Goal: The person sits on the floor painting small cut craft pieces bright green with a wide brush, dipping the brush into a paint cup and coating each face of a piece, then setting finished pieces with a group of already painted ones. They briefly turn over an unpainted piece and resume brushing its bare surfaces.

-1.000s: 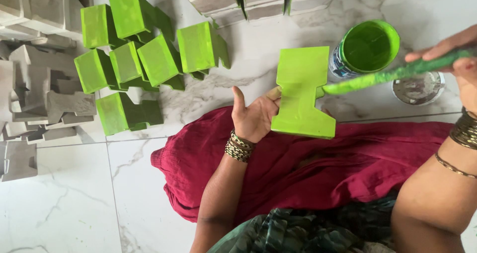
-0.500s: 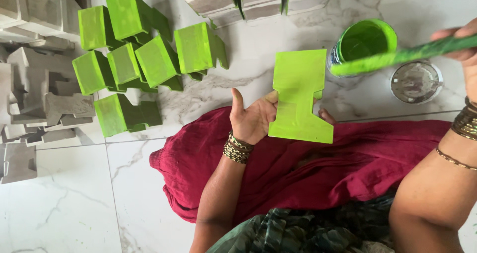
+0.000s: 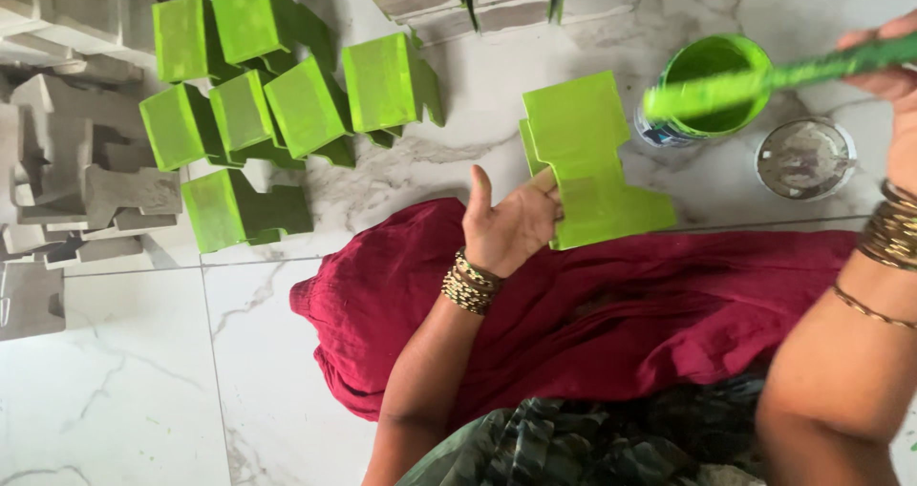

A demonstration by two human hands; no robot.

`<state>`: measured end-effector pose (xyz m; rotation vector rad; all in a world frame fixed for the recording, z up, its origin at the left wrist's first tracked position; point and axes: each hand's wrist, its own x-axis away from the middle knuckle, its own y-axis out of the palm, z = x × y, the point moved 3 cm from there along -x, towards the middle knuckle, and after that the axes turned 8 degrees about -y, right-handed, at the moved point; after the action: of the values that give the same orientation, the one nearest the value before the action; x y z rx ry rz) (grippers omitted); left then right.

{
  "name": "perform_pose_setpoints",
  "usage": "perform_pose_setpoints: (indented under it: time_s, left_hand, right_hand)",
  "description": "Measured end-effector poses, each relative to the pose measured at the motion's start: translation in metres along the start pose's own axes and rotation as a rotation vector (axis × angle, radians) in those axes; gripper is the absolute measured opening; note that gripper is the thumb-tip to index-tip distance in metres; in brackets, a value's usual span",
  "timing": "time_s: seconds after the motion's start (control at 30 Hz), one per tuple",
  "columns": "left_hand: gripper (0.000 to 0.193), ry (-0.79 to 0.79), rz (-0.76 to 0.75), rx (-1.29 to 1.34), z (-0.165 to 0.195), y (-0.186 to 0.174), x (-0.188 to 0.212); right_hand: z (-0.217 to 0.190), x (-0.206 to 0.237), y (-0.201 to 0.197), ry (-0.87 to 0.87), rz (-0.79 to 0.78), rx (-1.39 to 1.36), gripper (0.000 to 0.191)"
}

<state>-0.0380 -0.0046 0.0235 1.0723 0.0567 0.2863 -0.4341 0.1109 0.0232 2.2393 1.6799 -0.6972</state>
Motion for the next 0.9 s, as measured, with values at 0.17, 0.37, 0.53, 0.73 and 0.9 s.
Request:
perform_pose_setpoints:
  time_s: [0.17, 0.37, 0.53, 0.73, 0.9]
  left_hand:
    - [0.135, -0.049, 0.020, -0.010, 0.002, 0.008, -0.001]
    - [0.136, -0.088, 0.024, 0.006, -0.003, 0.008, -0.005]
    - [0.134, -0.087, -0.439, 0.447, -0.006, 0.018, -0.003]
    - [0.138, -0.108, -0.069, -0.011, -0.007, 0.019, -0.007]
    - [0.138, -0.134, -0.010, -0.008, -0.013, 0.019, -0.010]
  right_hand:
    - [-0.037, -0.063, 0.056, 0.072, -0.455, -0.174, 0.037]
    - [-0.123, -0.085, 0.106, 0.029, -0.430, -0.075, 0.026]
    - [-0.100, -0.105, 0.111, 0.003, -0.379, -0.073, 0.018]
    - [-0.051, -0.120, 0.070, 0.223, -0.337, 0.005, 0.047]
    - [-0.027, -0.126, 0.051, 0.303, -0.639, -0.171, 0.055]
